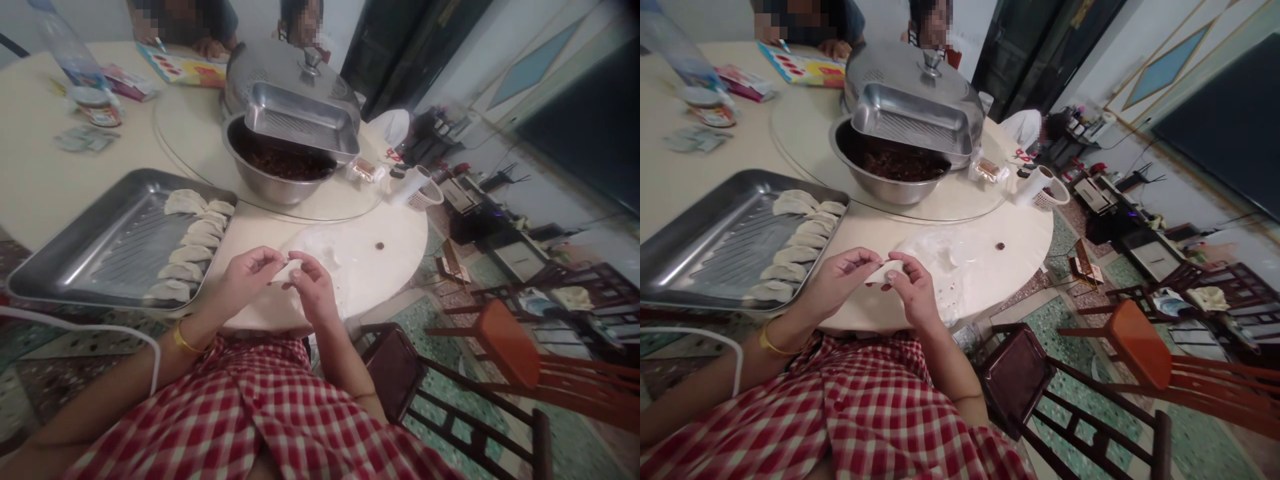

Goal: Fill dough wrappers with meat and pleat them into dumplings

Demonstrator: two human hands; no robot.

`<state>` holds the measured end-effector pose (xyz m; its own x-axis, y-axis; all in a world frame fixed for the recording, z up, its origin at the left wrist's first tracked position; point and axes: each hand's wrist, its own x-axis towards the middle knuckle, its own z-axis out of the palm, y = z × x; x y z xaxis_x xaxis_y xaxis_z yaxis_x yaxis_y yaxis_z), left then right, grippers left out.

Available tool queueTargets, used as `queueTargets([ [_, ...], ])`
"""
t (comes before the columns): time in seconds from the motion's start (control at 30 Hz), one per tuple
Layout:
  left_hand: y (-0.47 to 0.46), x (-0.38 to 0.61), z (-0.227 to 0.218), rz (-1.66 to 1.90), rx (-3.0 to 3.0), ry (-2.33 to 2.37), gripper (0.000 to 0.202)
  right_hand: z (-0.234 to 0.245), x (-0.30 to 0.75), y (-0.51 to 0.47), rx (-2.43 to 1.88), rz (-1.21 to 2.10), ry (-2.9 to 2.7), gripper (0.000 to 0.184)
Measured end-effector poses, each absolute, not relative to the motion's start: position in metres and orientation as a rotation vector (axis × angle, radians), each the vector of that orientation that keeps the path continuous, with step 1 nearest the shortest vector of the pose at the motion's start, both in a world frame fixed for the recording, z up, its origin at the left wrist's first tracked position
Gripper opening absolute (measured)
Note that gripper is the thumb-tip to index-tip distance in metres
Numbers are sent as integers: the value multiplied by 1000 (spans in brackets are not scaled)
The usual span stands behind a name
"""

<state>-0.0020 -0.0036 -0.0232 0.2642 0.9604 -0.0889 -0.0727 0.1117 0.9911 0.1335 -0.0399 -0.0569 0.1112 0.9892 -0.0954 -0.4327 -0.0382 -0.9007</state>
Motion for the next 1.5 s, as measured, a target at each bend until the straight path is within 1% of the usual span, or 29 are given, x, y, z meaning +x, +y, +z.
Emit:
queueTargets([
  [0.17, -6, -4, -18, 986, 1225, 1021, 13, -48, 132, -39, -980, 1411, -656, 31],
  [0.33, -8, -4, -15, 963, 1266, 1065, 12, -45, 131, -41, -984, 1334, -712, 20],
  [0.47, -8, -5, -10, 972, 1217, 1038, 13, -46, 131, -43, -1004, 1187, -790, 19],
  [0.67, -5, -13, -13, 960, 1346, 1038, 5, -44, 129, -48, -1173, 912, -1004, 16],
  [0.9, -5, -21, -17, 918, 1622, 968, 12, -40, 129, -51, -1168, 666, -1272, 12],
  [1.1, -5, -26, -7, 881, 1804, 940, 15, -37, 130, -53, -1151, 635, -1331, 12],
  [1.33, -10, -25, 0, 948, 1946, 977, 13, -36, 127, -54, -1148, 602, -1293, 11],
  [1.5, -12, -27, 4, 816, 1942, 1077, 13, -32, 126, -56, -1135, 587, -1307, 9],
])
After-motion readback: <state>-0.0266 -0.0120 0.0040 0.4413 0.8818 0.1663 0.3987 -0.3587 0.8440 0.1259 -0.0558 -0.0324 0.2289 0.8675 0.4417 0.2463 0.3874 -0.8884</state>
